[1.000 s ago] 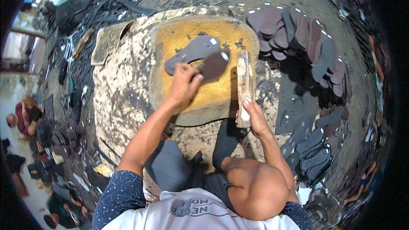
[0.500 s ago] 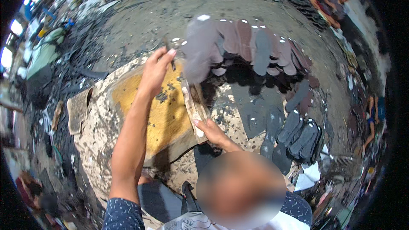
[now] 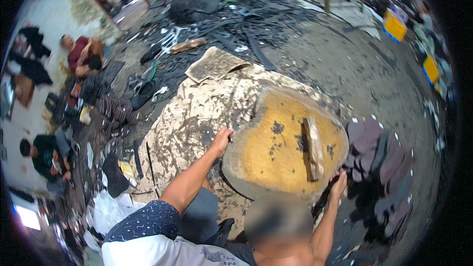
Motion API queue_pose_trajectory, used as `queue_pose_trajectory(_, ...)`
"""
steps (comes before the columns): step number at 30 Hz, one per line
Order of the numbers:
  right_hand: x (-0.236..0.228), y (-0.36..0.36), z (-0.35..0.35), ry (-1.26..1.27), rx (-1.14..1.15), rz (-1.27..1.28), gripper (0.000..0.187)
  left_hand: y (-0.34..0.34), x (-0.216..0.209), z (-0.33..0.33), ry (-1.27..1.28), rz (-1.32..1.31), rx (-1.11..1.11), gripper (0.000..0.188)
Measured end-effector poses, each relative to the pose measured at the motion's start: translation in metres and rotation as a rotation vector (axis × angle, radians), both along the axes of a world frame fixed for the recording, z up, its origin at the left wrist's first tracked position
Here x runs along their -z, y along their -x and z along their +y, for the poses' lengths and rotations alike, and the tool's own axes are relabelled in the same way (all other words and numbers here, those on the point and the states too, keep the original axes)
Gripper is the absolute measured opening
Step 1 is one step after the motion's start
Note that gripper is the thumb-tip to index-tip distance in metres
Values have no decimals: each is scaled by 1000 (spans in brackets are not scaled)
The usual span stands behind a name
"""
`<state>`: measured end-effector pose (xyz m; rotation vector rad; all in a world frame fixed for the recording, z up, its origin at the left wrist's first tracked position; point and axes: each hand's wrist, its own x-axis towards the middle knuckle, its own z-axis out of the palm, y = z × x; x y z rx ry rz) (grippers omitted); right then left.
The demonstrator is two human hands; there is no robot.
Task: The person sits on the floor in a workshop and applies small white labels to black shoe soles. They pick up soles, peel labels from a sheet, press them onto the soles, and stack the labeled soles. The person also uses a wooden block to tap a sole on a workbench before continuing with labeling.
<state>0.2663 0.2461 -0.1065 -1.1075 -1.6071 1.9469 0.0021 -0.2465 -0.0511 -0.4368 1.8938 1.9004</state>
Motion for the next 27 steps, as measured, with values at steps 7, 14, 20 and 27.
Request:
queue_pose_trajectory(7,-2,21,-43,13,206,-284,83,-17,50,-6,130,140,140,34)
queue_pose_trajectory(14,-100,45,-60,-84,151,-161,75,30,-27,-23,-55,-94,65,45)
queue_pose_trajectory(20,-218,201,-103,43,-94,88,69,124,-145,-102,-219,105,0,29)
queue_pose_trajectory(27,-399,575,-198,-158,-272,352,72,399,-357,-221,-294,655,-461,35)
